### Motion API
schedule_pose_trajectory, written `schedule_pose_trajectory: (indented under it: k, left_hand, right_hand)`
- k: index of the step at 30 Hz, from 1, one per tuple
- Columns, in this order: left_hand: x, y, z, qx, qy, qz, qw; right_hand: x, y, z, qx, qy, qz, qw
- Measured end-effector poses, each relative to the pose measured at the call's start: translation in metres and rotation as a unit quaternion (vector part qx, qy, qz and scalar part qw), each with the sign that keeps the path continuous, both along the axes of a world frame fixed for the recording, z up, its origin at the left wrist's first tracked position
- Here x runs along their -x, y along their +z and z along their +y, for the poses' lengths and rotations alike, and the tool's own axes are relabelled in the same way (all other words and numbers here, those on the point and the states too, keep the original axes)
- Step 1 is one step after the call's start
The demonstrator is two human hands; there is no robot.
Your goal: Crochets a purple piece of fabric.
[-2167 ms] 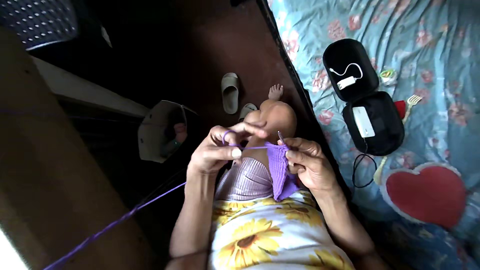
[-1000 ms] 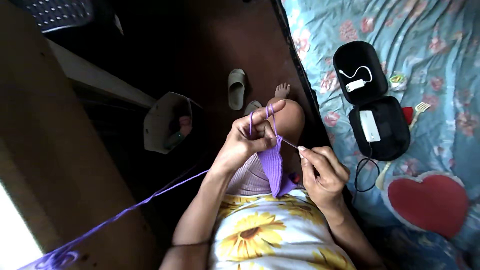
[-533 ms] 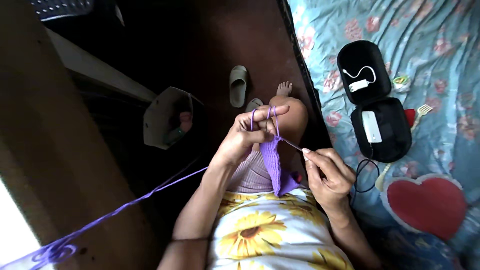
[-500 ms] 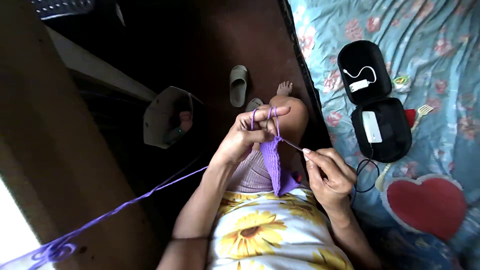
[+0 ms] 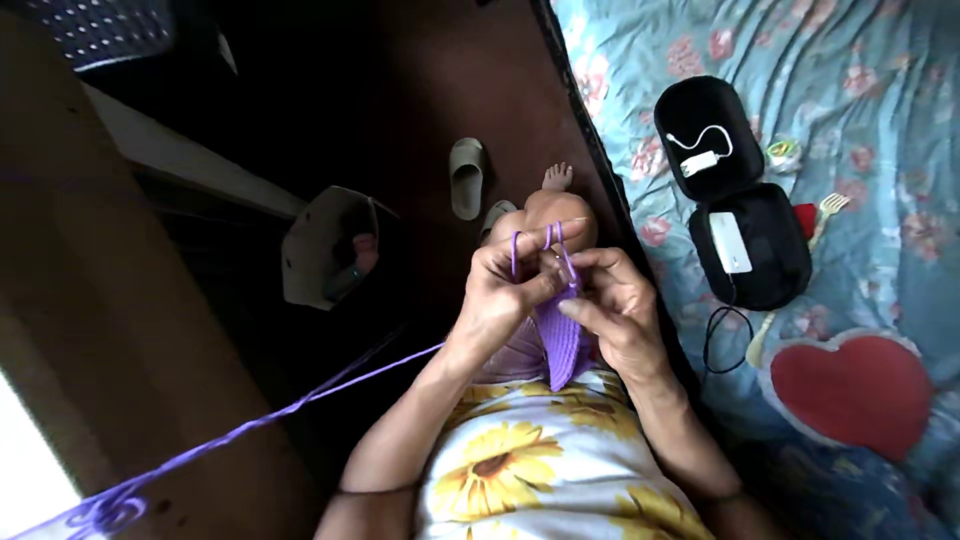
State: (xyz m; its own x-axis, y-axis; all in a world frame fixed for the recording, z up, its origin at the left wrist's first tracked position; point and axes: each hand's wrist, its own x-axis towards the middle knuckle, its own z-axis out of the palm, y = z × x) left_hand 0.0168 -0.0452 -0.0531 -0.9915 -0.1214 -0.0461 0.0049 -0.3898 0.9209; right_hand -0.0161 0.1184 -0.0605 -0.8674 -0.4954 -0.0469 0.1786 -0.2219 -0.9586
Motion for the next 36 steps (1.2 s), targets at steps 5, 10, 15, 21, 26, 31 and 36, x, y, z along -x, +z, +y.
schedule_pose_trajectory:
  k: [5,10,15,21,26,31,36]
  left_hand:
    - [-0.002,0.002,-0.029,0.015,-0.055,0.006,0.998]
    - [-0.023,0.021,-0.059,0.338,-0.15,-0.023,0.929]
    - [-0.035,0.026,-0.062,0.152,-0.173,0.112,0.967]
    - [-0.041,0.047,-0.004,-0.015,-0.107,0.274,0.956]
    - [-0.044,0.04,0.026,0.161,-0.191,0.221,0.943]
    - [-0.04,0.006,0.019,0.156,-0.265,0.07,0.949]
    - [-0.039,-0.006,-0.027,0.121,-0.26,-0.021,0.958]
  right_hand:
    - [0.008,0.02,0.015,0.054,0.008,-0.014,0.998]
    - [0.015,0.045,0.033,0.163,0.016,-0.015,0.986]
    - [0.014,0.069,0.034,0.258,0.056,-0.027,0.964]
    - [-0.003,0.098,0.035,0.33,0.133,0.008,0.934]
    - [0.021,0.094,0.053,0.248,0.093,0.095,0.96]
    - [0.06,0.062,0.064,0.126,-0.029,0.115,0.985]
    - [0.08,0.022,0.059,0.017,-0.13,0.091,0.987]
